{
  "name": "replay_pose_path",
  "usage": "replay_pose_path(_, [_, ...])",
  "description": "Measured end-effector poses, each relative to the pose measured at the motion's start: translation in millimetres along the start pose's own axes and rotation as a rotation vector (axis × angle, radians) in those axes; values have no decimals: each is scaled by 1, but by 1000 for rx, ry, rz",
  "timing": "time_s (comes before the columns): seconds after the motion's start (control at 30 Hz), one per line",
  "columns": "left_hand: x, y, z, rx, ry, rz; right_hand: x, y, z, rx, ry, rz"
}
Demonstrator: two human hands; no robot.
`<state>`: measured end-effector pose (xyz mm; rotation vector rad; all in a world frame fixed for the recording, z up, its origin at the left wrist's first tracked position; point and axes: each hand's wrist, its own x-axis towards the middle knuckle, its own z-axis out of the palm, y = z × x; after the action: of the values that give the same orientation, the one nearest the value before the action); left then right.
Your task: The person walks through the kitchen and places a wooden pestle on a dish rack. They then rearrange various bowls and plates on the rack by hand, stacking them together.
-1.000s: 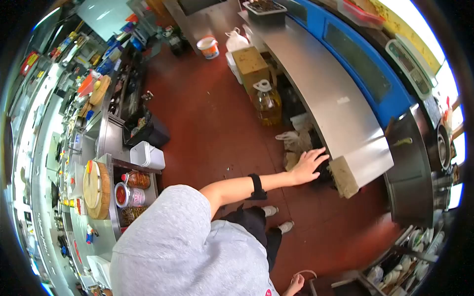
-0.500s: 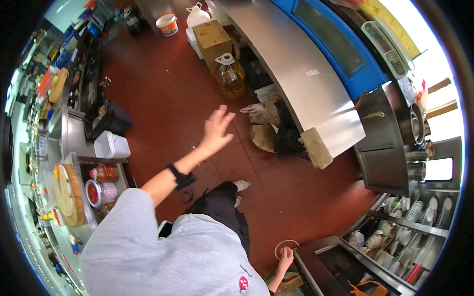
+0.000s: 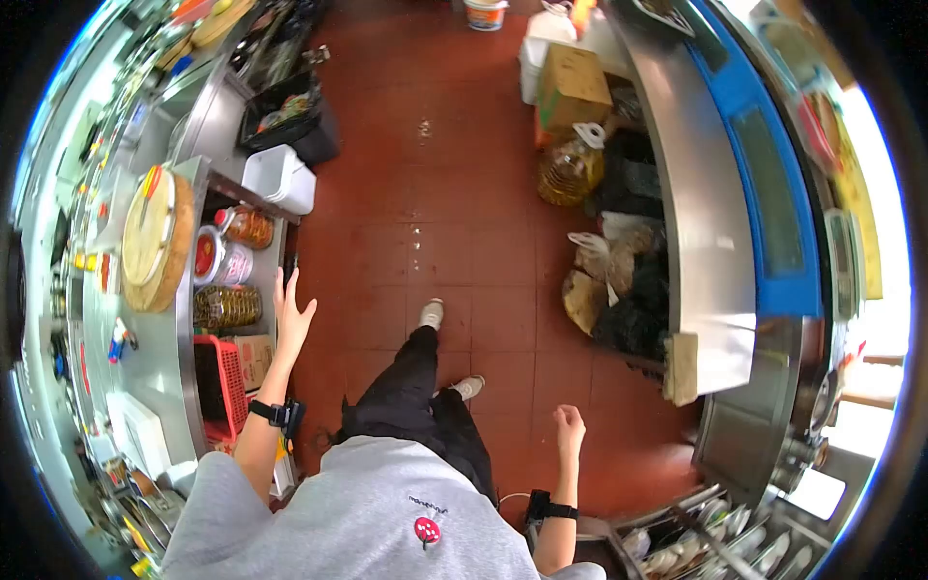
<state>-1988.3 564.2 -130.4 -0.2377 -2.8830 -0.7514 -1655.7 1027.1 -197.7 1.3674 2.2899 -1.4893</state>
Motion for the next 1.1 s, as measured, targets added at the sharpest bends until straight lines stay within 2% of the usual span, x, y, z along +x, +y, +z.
replay_pose_path(0.1, [-6,-48,-20,-25,30,-141,21,-85,47,-121,-111,-117])
replay_pose_path(0.17, [5,-79,-24,-38,65,-206,44,-109,81,-154,-156,-205])
replay_pose_path(0.23, [16,-111,-31,-47,88,-273,67,-132,114,-234,-195,-191])
replay_pose_path(0.33, [47,-162,-38,-65,130,-349,104,-172,175,-336,-280,-165])
replay_pose_path(0.5, [101,-206,-58,-90,137,-469,149,-292,267,-359,-452,-353])
replay_pose_path(0.6, [152,-222,-51,-133,140,-508,181,-349,296,-291,-485,-377])
replay_pose_path(0.7, [215,-236,-35,-161,138,-507,217,-398,311,-383,-477,-347])
replay_pose_path(0.83, [309,-251,-13,-150,182,-529,304,-447,339,-440,-477,-356])
replay_pose_path(0.9, [356,-256,-11,-133,217,-544,349,-486,360,-471,-475,-366])
replay_pose_path(0.93, [375,-256,-11,-100,246,-545,370,-506,366,-488,-508,-461])
replay_pose_path(1.03, [433,-261,-21,-115,269,-541,423,-578,403,-382,-541,-420])
replay_pose_path(1.1, [465,-269,-26,-110,315,-571,442,-633,429,-432,-563,-447])
